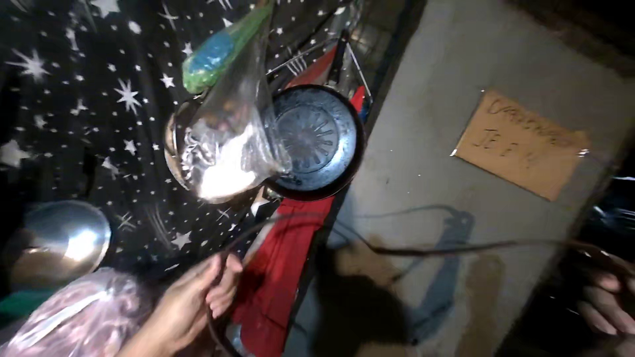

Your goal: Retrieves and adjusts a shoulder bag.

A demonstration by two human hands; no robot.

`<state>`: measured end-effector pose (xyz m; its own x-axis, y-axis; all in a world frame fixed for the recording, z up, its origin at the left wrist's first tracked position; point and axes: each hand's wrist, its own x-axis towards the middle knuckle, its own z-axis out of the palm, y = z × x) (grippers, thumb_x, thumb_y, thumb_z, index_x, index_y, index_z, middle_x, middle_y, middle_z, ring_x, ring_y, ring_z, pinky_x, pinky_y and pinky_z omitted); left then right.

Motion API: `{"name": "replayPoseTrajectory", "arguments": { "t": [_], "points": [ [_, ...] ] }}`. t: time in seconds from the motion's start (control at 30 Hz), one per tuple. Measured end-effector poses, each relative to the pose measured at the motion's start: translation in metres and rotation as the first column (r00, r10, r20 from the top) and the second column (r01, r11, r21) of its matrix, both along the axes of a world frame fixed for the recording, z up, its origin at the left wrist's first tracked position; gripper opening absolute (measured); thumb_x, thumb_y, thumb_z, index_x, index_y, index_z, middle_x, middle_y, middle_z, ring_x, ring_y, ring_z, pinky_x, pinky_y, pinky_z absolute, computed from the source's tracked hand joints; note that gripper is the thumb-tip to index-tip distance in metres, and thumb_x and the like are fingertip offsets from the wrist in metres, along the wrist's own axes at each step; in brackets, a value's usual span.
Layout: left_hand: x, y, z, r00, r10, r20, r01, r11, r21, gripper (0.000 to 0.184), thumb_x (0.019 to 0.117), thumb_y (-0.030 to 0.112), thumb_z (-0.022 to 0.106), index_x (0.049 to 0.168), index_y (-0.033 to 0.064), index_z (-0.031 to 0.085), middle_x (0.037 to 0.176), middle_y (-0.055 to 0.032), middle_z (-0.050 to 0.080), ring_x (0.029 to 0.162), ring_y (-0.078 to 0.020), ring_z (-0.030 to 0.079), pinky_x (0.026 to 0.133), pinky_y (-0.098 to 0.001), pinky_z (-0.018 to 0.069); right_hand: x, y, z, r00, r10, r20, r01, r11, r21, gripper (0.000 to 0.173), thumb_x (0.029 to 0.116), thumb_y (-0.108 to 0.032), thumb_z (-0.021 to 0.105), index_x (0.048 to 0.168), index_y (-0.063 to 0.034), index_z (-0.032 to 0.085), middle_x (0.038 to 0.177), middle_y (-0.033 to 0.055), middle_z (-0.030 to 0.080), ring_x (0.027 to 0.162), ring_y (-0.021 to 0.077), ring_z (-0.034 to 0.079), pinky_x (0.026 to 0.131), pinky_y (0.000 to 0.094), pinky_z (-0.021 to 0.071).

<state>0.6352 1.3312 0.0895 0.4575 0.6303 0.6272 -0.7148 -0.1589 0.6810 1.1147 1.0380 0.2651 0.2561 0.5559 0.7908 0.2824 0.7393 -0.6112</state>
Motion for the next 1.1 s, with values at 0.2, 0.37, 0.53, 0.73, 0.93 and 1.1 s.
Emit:
{"name": "replayPoseTrajectory", "arguments": {
  "t": [0.2,0.37,0.53,0.73,0.93,1.1],
  "points": [
    [0.054,-0.008,0.149,0.884,0.424,0.197,-0.459,0.869,0.185,0.031,0.1072,0.013,0.035,0.134,0.0253,0.045,0.088,0.0031,0.060,0.049,-0.0020,0.045,0.043,-0.0151,0.0408,-0.028,0.043,0.052,0.957,-0.203,0.209,0.168,0.970,0.174,0.025,0.1044,-0.015,0.051,0.125,-0.0203,0.064,0.127,-0.0005,0.070,0.069,0.0092,0.070,0.058,0.0227,0.0599],
    [0.081,0.022,0.239,0.459,0.511,0.727,-0.883,0.168,0.439,0.028,0.1095,0.014,0.039,0.124,0.0015,0.059,0.098,0.0016,0.059,0.078,0.0006,0.053,0.070,-0.0170,0.0461,-0.056,0.061,0.096,0.607,-0.771,0.195,0.418,0.518,0.747,0.039,0.1086,-0.013,0.046,0.146,-0.0036,0.046,0.134,0.0002,0.061,0.081,0.0024,0.066,0.073,0.0225,0.0593],
    [0.104,0.047,0.312,0.126,0.303,0.945,-0.921,-0.319,0.225,0.025,0.1012,0.010,0.045,0.118,-0.0036,0.058,0.111,-0.0250,0.055,0.090,-0.0210,0.057,0.078,-0.0276,0.0481,-0.066,0.094,0.130,0.227,-0.974,-0.005,0.461,0.103,0.882,0.053,0.1099,-0.014,0.037,0.156,0.0081,0.023,0.142,0.0280,0.047,0.089,0.0139,0.064,0.077,0.0305,0.0562],
    [0.121,0.051,0.361,0.060,0.419,0.906,-0.941,-0.279,0.191,0.034,0.0991,0.008,0.045,0.125,-0.0138,0.052,0.115,-0.0283,0.063,0.100,-0.0242,0.065,0.089,-0.0290,0.0519,-0.069,0.143,0.172,0.231,-0.965,-0.121,0.405,-0.017,0.914,0.049,0.1084,-0.005,0.036,0.149,0.0198,0.021,0.134,0.0308,0.049,0.104,0.0124,0.059,0.094,0.0220,0.0485],
    [0.121,0.051,0.383,0.003,0.523,0.852,-0.936,-0.300,0.187,0.040,0.0961,0.011,0.047,0.128,-0.0131,0.050,0.102,-0.0257,0.068,0.088,-0.0260,0.070,0.079,-0.0359,0.0558,-0.105,0.160,0.191,0.255,-0.952,-0.169,0.411,-0.052,0.910,0.052,0.1055,-0.005,0.043,0.146,0.0200,0.024,0.137,0.0314,0.045,0.093,0.0087,0.056,0.081,0.0204,0.0483],
    [0.125,0.054,0.417,-0.034,0.624,0.781,-0.956,-0.248,0.156,0.029,0.0953,0.011,0.046,0.107,-0.0079,0.065,0.096,-0.0239,0.071,0.092,-0.0330,0.071,0.084,-0.0428,0.0554,-0.113,0.173,0.242,0.359,-0.865,-0.350,0.203,-0.294,0.934,0.047,0.1038,-0.002,0.045,0.139,0.0268,0.032,0.141,0.0414,0.043,0.115,0.0284,0.058,0.098,0.0323,0.0472]
  ]
}}
